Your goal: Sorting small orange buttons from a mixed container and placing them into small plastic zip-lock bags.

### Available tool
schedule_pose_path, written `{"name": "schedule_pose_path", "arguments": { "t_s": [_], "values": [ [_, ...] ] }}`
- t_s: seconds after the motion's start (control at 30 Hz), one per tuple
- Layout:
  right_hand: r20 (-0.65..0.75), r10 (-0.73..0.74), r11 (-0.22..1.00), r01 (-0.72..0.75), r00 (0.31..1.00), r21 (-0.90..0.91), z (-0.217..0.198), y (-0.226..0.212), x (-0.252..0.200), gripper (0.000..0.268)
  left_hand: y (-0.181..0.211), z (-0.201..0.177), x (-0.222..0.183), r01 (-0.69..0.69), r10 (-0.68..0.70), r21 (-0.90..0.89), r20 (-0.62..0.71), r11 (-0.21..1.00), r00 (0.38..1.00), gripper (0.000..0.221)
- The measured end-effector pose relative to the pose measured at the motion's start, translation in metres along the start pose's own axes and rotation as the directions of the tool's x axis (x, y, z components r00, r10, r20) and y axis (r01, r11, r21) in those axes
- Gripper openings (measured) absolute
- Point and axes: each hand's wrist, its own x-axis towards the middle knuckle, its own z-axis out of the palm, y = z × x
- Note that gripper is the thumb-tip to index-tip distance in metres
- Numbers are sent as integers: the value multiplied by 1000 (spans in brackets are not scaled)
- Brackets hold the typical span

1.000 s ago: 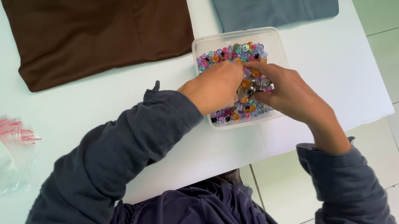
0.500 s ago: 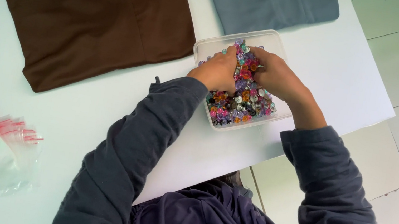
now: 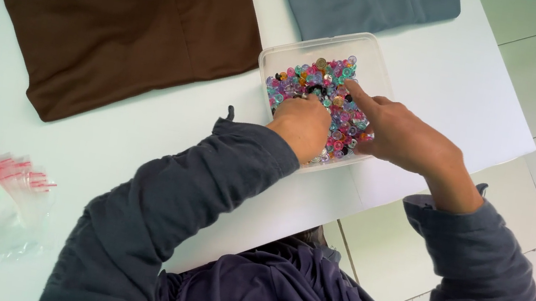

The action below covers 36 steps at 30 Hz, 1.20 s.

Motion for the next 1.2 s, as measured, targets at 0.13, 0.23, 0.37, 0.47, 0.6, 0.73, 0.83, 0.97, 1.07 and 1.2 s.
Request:
{"name": "schedule_pose_path", "arguments": {
  "t_s": [0.13, 0.23, 0.37, 0.47, 0.6, 0.73, 0.83, 0.97, 1.07, 1.2],
  "values": [
    [-14, -13, 1000, 13, 1000, -17, 17, 7, 24, 103, 1, 2, 1, 34, -18, 215, -80, 976, 997, 56],
    [-152, -9, 992, 28, 988, 122, 25, 19, 38, 97, -14, 23, 20, -52, 85, 236, -135, 970, 987, 58],
    [-319, -29, 955, 121, 947, 272, 24, 43, 58, 83, -12, -13, -1, -17, -46, -302, -200, 953, 979, 71],
    [-366, -30, 944, 148, 930, 296, 25, 50, 61, 73, -12, -7, 6, -46, -67, -418, -251, 907, 966, 68],
    [-387, -50, 930, 184, 921, 319, 32, 57, 66, 67, -16, -9, 8, -56, -55, -455, -227, 889, 972, 64],
    [-425, -39, 910, 208, 904, 358, 27, 46, 53, 63, -19, -15, 3, -100, -46, -520, -262, 849, 964, 59],
    [-467, -71, 870, 284, 882, 404, 28, 47, 46, 59, -20, -39, -12, -174, -14, -546, -323, 819, 946, 53],
    [-550, -116, 808, 401, 827, 432, 32, 46, 28, 44, -18, -78, -47, -310, 29, -630, -414, 712, 910, 29],
    [-596, -172, 797, 467, 784, 384, 29, 44, 17, 36, -17, -95, -66, -352, 62, -643, -428, 680, 902, 21],
    [-563, -129, 877, 359, 816, 320, 28, 35, -3, 31, -17, -90, -66, -297, 121, -603, -315, 741, 941, 25]
  ]
}}
